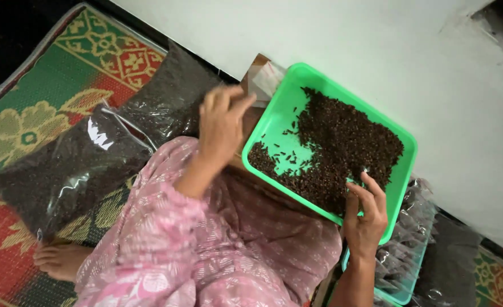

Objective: The person scoops dried cloves from a tray into small plastic bags, then seals each bag by pressing the opening.

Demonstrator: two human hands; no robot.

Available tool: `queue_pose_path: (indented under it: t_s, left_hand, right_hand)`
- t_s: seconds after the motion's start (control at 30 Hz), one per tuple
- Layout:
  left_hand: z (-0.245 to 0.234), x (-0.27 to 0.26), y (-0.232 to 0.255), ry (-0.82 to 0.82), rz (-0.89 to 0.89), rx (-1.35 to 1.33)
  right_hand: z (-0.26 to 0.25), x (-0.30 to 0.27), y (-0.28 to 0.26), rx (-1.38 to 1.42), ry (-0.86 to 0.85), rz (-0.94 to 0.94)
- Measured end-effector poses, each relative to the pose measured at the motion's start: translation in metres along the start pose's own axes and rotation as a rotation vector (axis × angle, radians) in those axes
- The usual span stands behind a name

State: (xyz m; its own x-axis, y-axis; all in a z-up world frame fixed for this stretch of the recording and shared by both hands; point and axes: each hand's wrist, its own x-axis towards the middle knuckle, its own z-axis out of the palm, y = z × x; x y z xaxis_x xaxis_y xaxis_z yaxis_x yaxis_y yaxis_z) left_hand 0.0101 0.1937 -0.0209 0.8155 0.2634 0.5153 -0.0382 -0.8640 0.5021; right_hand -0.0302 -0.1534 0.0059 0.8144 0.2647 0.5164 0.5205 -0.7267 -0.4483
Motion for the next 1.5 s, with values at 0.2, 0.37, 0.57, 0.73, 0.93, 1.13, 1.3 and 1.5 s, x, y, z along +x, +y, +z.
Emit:
queue_pose_path:
  t_s: [0.2,0.37,0.57,0.73,0.93,1.13,1.3,1.5]
  left_hand:
    - [0.026,0.031,-0.024,-0.428,-0.009,0.166]
    - [0.053,0.012,-0.034,-0.156,0.092,0.224]
    - [0.049,0.007,-0.028,-0.138,0.104,0.261]
    - [0.064,0.006,-0.032,-0.073,0.160,0.287]
    - [0.047,0.012,-0.037,0.001,-0.057,0.000]
    - [-0.012,0.004,-0.007,0.464,-0.150,-0.417]
    - [-0.026,-0.011,0.069,-0.016,0.008,-0.760]
    - [0.028,-0.021,0.111,-0.269,0.040,-0.699]
  right_hand:
    - [0.002,0.001,0.001,-0.034,-0.006,0.000]
    - [0.003,-0.002,0.002,-0.086,-0.046,0.054]
    - [0.006,-0.002,0.001,-0.149,-0.068,0.074]
    - [0.008,-0.004,0.005,-0.173,-0.068,0.068]
    - [0.009,0.000,0.000,-0.194,-0.068,0.017]
    - [0.008,0.004,0.000,-0.173,-0.069,0.072]
    - [0.004,0.030,-0.035,0.202,0.007,0.302]
    - [-0.003,0.049,-0.021,0.567,-0.153,0.197]
